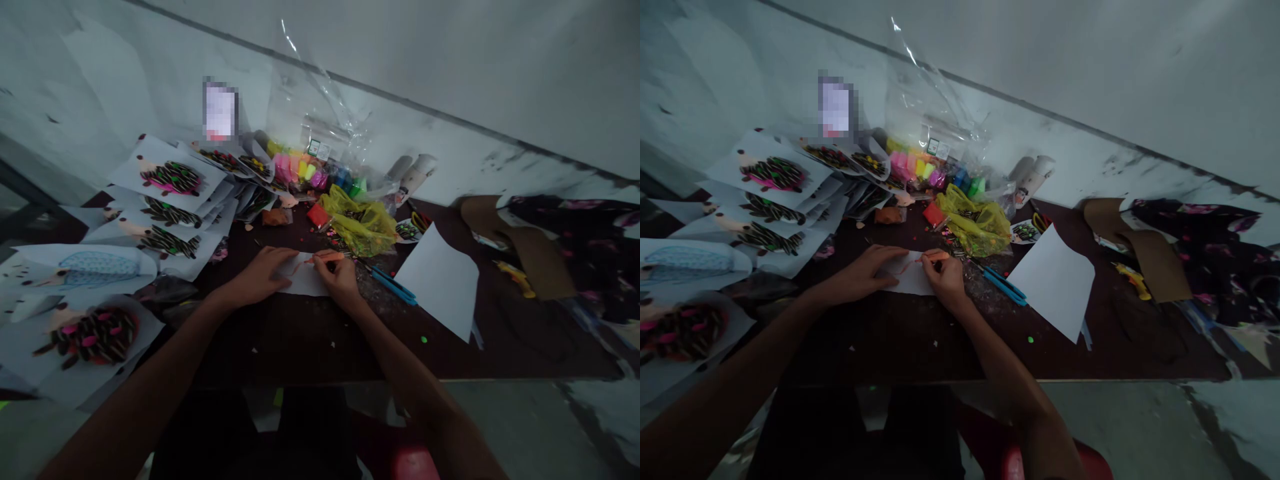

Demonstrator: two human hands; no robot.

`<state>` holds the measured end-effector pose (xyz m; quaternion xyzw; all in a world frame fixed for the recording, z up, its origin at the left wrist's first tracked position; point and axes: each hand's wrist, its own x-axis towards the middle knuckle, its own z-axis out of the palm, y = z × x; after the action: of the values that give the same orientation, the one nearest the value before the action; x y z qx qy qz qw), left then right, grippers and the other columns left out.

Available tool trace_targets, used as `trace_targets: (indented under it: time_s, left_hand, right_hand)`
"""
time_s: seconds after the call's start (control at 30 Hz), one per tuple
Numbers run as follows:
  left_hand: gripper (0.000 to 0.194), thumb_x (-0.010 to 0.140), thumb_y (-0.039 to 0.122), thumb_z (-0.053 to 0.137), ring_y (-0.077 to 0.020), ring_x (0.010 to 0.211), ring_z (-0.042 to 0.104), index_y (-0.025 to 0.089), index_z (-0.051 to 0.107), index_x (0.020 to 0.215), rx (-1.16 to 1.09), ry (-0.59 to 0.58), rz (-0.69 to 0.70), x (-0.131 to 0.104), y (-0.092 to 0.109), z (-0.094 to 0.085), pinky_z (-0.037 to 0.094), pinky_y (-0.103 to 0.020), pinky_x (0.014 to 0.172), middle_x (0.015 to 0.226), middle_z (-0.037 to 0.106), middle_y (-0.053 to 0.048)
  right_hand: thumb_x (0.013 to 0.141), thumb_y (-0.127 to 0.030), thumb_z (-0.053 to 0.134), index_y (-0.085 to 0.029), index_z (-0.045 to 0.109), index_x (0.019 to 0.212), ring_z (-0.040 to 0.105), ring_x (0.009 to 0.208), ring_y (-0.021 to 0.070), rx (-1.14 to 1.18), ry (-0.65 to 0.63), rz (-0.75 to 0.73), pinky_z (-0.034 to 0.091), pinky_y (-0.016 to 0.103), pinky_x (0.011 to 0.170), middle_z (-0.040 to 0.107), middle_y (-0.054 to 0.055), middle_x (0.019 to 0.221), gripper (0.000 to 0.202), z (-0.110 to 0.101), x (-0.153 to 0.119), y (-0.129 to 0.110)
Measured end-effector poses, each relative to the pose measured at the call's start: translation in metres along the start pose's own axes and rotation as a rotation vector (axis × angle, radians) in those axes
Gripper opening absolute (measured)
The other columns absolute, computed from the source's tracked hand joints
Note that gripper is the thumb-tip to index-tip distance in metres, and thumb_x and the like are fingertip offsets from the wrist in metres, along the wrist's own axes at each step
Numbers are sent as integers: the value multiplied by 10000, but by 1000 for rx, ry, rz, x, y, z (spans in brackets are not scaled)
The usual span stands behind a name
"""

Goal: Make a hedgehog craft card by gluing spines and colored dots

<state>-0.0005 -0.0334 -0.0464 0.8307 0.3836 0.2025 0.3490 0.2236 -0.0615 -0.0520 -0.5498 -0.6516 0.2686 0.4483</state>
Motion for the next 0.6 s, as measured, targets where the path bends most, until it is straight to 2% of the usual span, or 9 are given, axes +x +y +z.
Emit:
trace_targets:
  time_s: [0.1,0.27,0.6]
  left_hand:
    - [624,803,284,630,-326,1378,474,208,548,1417,-4,-12,-7,0,1,-1,361,-537,1191,1479,570,-109]
    - [624,796,267,627,-321,1370,484,202,551,1413,4,-12,-5,0,2,-1,363,-528,1186,1469,581,-107]
    - [628,794,267,631,-320,1361,489,212,555,1415,-8,-4,1,0,1,0,366,-534,1185,1469,585,-97]
  right_hand:
    - [899,-383,631,-215,742,740,704,768,193,21,14,-14,559,297,706,780,79,900,257,2,-1,0]
    - [899,-328,631,-225,759,743,733,843,195,15,-45,-55,577,299,782,791,62,917,227,4,-2,-2]
    - [891,-295,634,-216,753,806,741,813,198,-36,15,-39,572,292,741,792,60,904,166,1,-2,-1]
